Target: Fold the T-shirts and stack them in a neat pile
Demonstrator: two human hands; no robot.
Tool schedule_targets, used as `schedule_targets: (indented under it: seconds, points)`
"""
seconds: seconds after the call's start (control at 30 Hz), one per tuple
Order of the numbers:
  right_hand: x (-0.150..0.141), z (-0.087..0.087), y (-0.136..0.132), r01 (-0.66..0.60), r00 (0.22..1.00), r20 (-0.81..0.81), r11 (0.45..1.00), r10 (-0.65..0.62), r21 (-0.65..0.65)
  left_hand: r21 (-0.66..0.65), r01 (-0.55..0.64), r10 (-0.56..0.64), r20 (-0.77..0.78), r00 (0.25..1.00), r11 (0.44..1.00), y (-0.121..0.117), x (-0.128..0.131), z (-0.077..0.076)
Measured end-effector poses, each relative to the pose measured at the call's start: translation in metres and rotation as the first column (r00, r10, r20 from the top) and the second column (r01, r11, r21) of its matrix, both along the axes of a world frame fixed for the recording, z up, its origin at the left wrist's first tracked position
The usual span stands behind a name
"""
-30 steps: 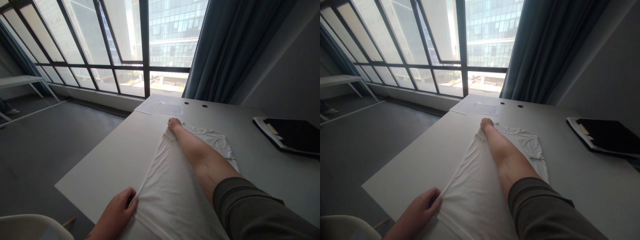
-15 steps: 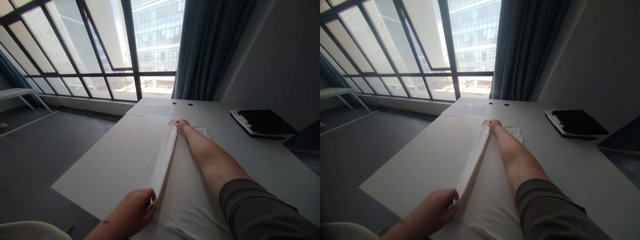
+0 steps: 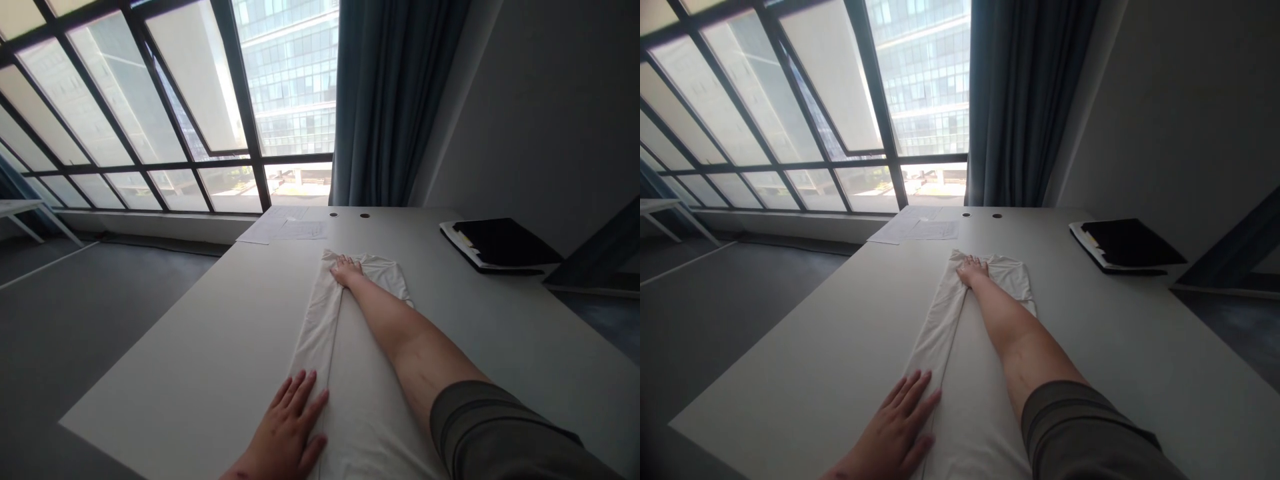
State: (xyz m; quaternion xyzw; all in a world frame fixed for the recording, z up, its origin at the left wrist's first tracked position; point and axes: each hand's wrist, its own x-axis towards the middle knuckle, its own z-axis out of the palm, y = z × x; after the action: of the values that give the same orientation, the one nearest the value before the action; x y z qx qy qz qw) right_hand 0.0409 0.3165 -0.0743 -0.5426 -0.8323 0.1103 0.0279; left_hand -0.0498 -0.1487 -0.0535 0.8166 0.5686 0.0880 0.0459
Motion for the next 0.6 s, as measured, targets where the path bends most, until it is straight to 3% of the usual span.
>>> schedule_targets:
  seconds: [0.17, 0.3, 0.43, 0.5, 0.6]
  points:
    - [-0.007, -0.009, 0.01, 0.027, 1.0, 0.001, 0.999, -0.027, -0.018, 0.023, 0.007, -0.006, -0.032, 0.999, 1.0, 0.007, -0.016, -0.011]
    - [0.001, 0.0, 0.02, 0.007, 1.0, -0.026, 1.0, -0.007, 0.005, 0.009, 0.024, -0.023, -0.039, 0.999, 1.0, 0.017, -0.023, -0.003]
    - [0.058, 0.017, 0.035, 0.069, 0.995, -0.079, 0.991, -0.059, 0.117, -0.033, 0.065, -0.064, 0.027, 0.998, 0.997, 0.034, -0.003, 0.02]
    - [0.1, 0.024, 0.04, 0.126, 0.99, -0.088, 0.979, -0.113, 0.159, -0.08, 0.209, -0.201, 0.101, 0.974, 0.975, 0.048, 0.021, 0.031]
    - [0.16, 0.025, 0.041, 0.204, 0.979, -0.062, 0.965, -0.197, 0.166, -0.102, 0.481, -0.459, 0.18, 0.87, 0.871, 0.075, 0.066, 0.037]
